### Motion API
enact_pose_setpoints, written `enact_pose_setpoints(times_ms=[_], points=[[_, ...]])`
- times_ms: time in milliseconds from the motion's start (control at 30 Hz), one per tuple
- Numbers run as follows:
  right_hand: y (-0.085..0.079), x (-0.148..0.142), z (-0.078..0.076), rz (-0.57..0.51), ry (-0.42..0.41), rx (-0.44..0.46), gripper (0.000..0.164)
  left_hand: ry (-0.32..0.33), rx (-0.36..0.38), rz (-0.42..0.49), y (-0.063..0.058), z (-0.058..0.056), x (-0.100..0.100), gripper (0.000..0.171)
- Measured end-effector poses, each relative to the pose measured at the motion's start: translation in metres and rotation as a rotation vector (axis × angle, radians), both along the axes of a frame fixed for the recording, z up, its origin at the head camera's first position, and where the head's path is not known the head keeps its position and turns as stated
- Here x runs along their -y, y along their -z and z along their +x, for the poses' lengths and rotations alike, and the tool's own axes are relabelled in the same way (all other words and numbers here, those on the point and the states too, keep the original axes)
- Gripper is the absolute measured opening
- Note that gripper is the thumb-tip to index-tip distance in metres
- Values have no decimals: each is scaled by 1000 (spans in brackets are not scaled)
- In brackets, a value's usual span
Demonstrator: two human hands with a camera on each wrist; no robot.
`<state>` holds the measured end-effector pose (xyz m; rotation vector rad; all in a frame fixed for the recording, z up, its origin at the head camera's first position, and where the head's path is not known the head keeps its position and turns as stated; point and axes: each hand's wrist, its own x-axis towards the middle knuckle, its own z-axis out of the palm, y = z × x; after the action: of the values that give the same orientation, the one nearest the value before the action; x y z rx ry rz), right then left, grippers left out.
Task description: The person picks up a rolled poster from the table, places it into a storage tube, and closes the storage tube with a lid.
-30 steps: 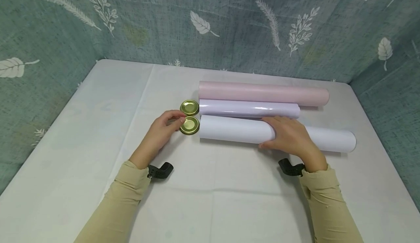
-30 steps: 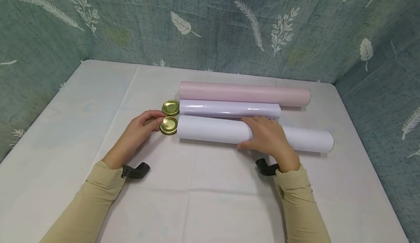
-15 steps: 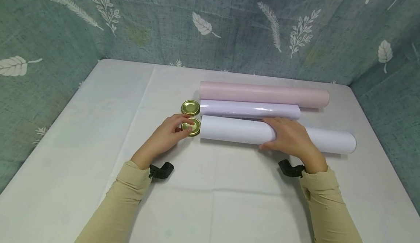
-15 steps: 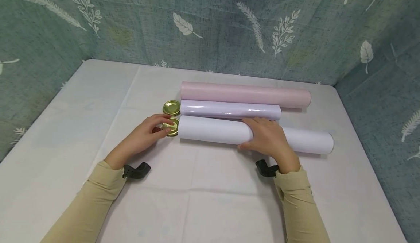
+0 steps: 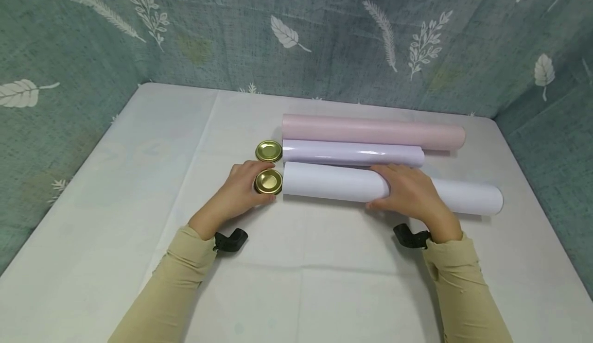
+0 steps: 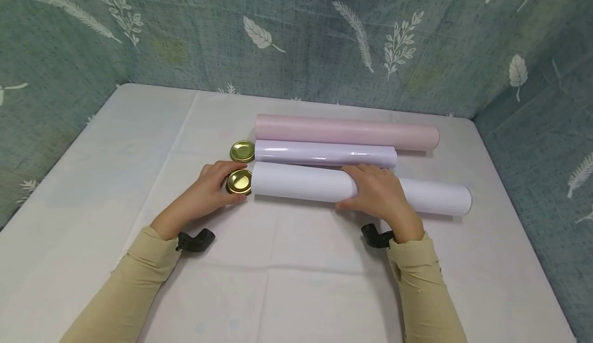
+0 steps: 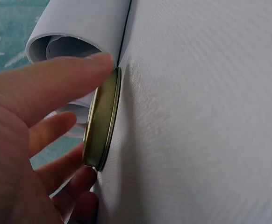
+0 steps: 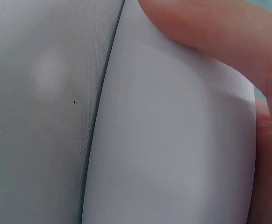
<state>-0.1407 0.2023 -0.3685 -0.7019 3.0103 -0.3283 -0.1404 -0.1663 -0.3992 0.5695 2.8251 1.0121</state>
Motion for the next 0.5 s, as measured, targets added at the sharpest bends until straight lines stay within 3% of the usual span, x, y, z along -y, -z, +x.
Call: enact_pose_setpoints(times_ms=[267, 500], points=[[0, 0, 0, -4, 2, 0, 84, -54, -12, -107, -1, 0, -2, 66], [0, 0, -1, -5, 0, -6, 85, -95, 22, -166, -3, 2, -3, 64]])
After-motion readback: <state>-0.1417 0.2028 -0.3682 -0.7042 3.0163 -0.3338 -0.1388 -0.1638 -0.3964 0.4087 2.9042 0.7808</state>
